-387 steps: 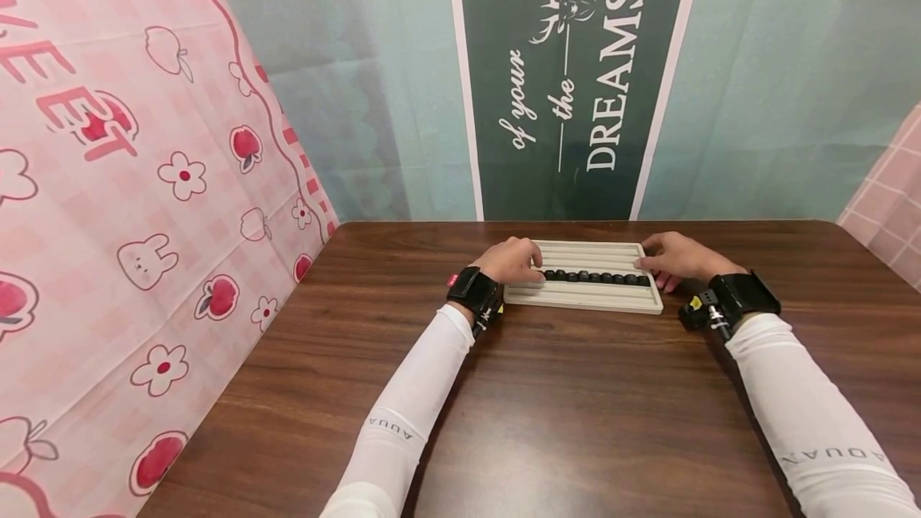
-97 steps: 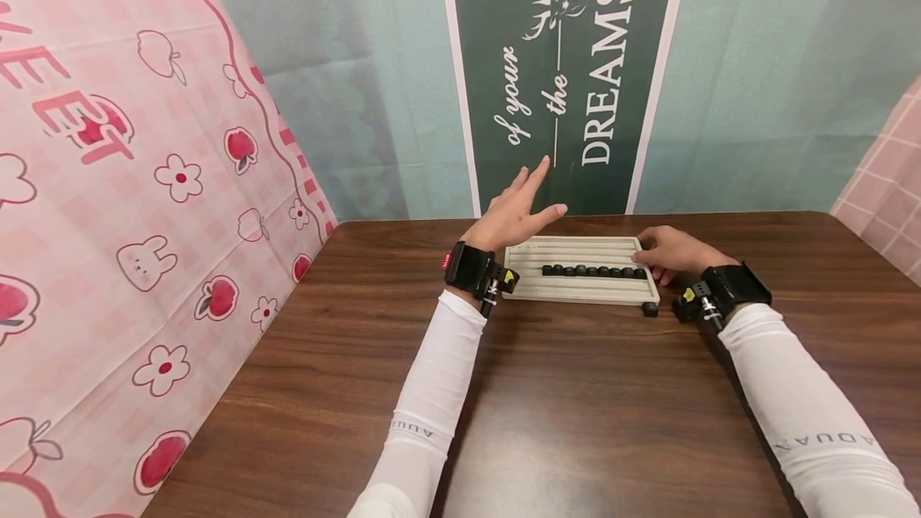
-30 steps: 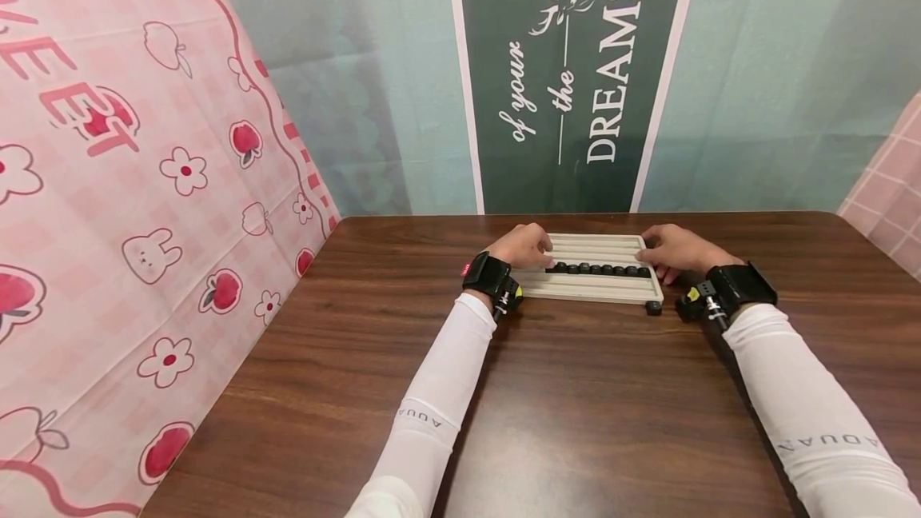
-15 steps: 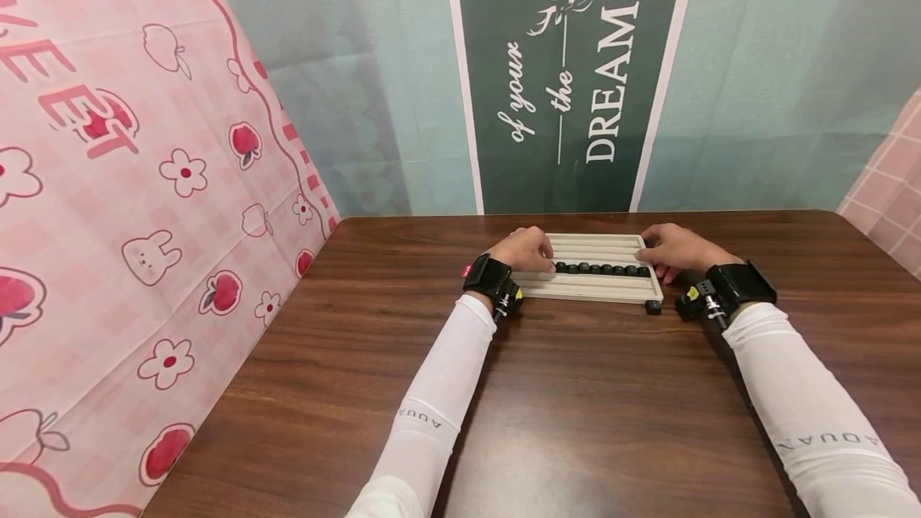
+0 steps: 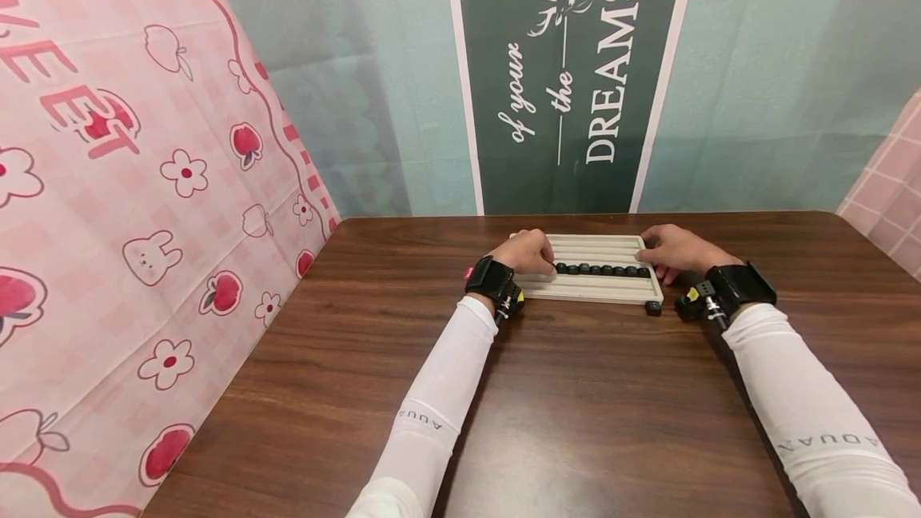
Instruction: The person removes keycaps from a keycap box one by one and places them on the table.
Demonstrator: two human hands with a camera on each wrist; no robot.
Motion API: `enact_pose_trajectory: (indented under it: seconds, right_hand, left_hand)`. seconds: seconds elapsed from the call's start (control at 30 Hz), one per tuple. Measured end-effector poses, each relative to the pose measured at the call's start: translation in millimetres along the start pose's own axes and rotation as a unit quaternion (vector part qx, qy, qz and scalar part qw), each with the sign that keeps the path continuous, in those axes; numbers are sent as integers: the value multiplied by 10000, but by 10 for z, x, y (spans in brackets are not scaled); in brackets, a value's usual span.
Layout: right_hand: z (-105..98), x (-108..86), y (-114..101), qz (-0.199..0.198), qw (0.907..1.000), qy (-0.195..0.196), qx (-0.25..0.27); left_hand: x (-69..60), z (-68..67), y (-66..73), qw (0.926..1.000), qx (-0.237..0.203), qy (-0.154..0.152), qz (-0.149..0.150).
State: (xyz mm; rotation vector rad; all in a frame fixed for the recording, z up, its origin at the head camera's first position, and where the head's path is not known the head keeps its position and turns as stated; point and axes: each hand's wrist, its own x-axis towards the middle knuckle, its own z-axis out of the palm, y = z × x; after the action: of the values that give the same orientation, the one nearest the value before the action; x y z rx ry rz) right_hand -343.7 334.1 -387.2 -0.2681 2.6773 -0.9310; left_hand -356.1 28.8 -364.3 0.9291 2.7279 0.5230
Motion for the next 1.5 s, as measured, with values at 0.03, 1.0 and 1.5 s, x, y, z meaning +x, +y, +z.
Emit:
enact_pose_trajectory:
  seconds: [0.03, 1.0, 1.5]
  right_hand:
    - [-1, -1, -2, -2, 10000, 6, -7]
    - [30, -37, -50, -9, 10000, 45, -54]
    - [48, -49, -32, -15, 10000, 72, -65]
  left_hand:
    - [-2, -1, 2, 10000, -10, 0, 2]
    - [-115, -132, -72, 9999, -74, -144, -59]
    - [-207, -245, -46, 9970, -443, -599, 199]
